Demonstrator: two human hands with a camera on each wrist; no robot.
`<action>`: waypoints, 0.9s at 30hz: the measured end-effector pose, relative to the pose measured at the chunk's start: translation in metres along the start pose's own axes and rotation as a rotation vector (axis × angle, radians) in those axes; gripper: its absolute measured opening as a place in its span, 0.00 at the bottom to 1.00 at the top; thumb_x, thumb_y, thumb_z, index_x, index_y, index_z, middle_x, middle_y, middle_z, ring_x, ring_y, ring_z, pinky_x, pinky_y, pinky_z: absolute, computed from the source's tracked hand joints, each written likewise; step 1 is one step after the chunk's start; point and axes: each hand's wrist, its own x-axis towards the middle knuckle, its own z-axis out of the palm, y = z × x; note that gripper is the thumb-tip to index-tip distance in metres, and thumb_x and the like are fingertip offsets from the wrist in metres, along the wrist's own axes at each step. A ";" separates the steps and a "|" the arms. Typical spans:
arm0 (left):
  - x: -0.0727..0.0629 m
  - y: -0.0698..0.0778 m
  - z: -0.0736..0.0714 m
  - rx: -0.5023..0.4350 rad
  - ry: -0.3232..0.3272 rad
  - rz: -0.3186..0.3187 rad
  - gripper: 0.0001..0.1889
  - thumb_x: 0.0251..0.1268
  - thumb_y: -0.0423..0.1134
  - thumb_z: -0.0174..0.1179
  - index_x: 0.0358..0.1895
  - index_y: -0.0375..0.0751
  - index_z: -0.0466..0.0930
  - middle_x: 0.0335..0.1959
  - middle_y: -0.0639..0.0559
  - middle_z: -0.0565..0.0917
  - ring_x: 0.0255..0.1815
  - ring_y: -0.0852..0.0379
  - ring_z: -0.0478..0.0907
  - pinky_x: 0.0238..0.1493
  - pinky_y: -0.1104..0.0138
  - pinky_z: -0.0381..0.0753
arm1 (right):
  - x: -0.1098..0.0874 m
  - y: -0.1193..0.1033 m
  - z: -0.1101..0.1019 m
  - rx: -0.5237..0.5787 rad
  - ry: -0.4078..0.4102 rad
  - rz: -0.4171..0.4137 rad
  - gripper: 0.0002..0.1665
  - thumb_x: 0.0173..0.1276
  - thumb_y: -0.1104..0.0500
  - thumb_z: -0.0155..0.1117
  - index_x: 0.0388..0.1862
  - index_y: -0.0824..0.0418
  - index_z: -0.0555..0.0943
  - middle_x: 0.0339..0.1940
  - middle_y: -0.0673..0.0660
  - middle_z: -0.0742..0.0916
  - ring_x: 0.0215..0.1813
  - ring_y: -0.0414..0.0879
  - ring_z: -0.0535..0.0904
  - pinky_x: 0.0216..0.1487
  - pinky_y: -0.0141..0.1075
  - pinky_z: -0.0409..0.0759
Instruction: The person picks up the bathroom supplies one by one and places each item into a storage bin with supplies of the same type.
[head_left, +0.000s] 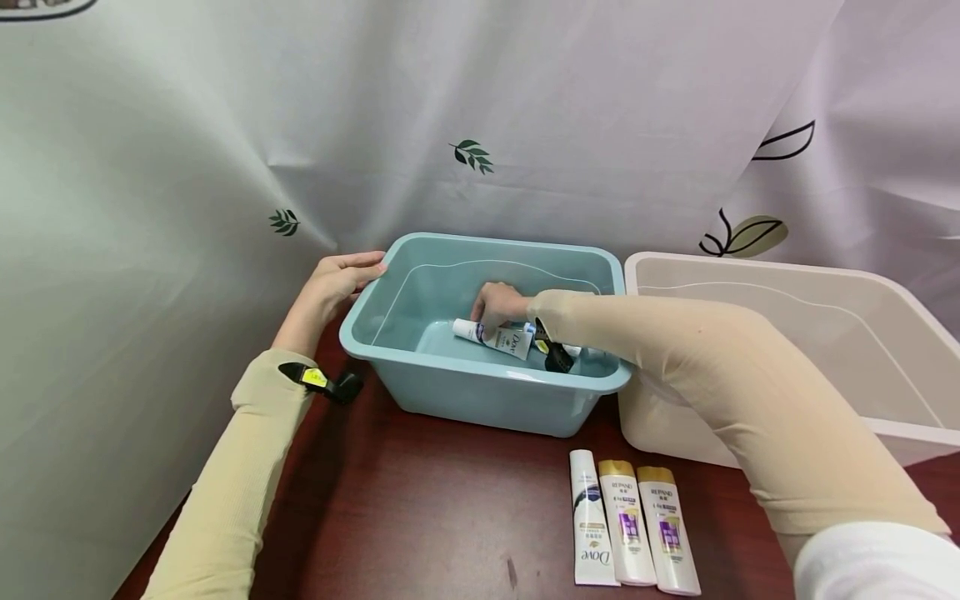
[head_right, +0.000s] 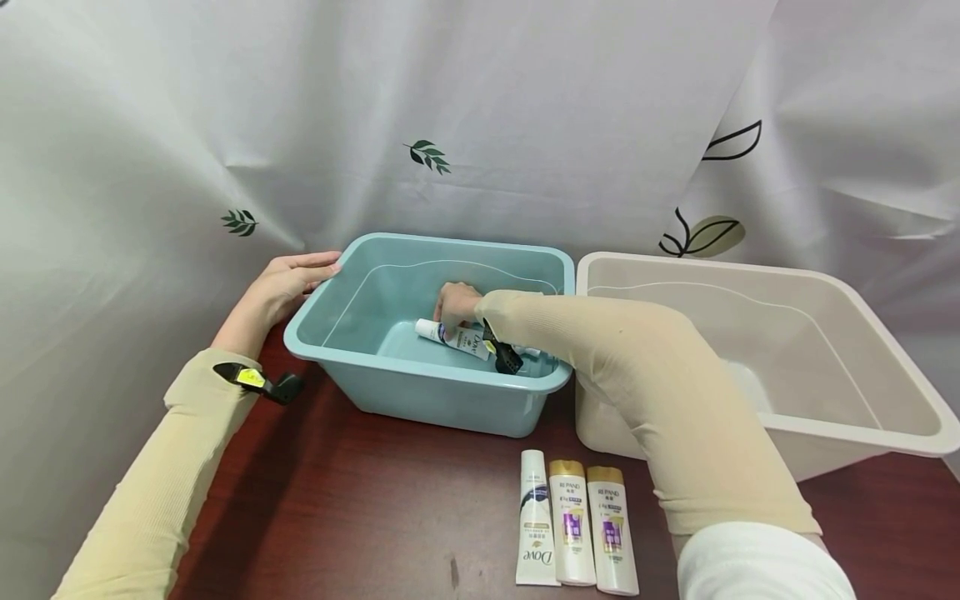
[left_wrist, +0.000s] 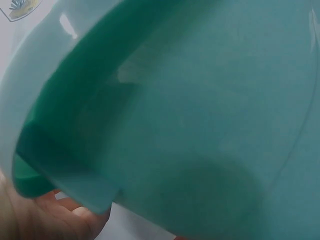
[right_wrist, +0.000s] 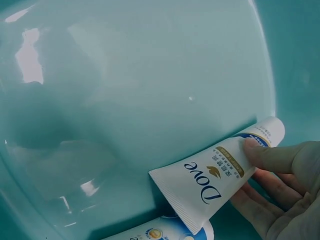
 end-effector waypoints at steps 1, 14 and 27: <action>0.000 0.000 0.000 0.001 0.000 0.000 0.28 0.66 0.47 0.60 0.69 0.49 0.69 0.65 0.47 0.73 0.40 0.66 0.77 0.38 0.75 0.79 | 0.000 0.000 0.000 0.000 0.000 0.004 0.19 0.55 0.66 0.73 0.48 0.60 0.85 0.46 0.58 0.87 0.45 0.49 0.84 0.42 0.35 0.82; -0.002 0.002 0.000 0.021 0.001 0.003 0.28 0.67 0.47 0.59 0.69 0.50 0.68 0.66 0.46 0.72 0.42 0.64 0.76 0.39 0.75 0.78 | -0.001 0.001 0.003 -0.058 0.028 -0.014 0.20 0.54 0.66 0.73 0.48 0.60 0.85 0.46 0.58 0.87 0.44 0.49 0.84 0.42 0.35 0.82; -0.001 0.001 0.001 0.031 0.006 0.010 0.27 0.67 0.47 0.59 0.69 0.49 0.69 0.67 0.46 0.72 0.44 0.63 0.76 0.42 0.73 0.77 | -0.001 0.000 0.006 -0.079 0.032 0.003 0.20 0.54 0.64 0.74 0.48 0.57 0.85 0.47 0.57 0.87 0.44 0.49 0.84 0.41 0.37 0.81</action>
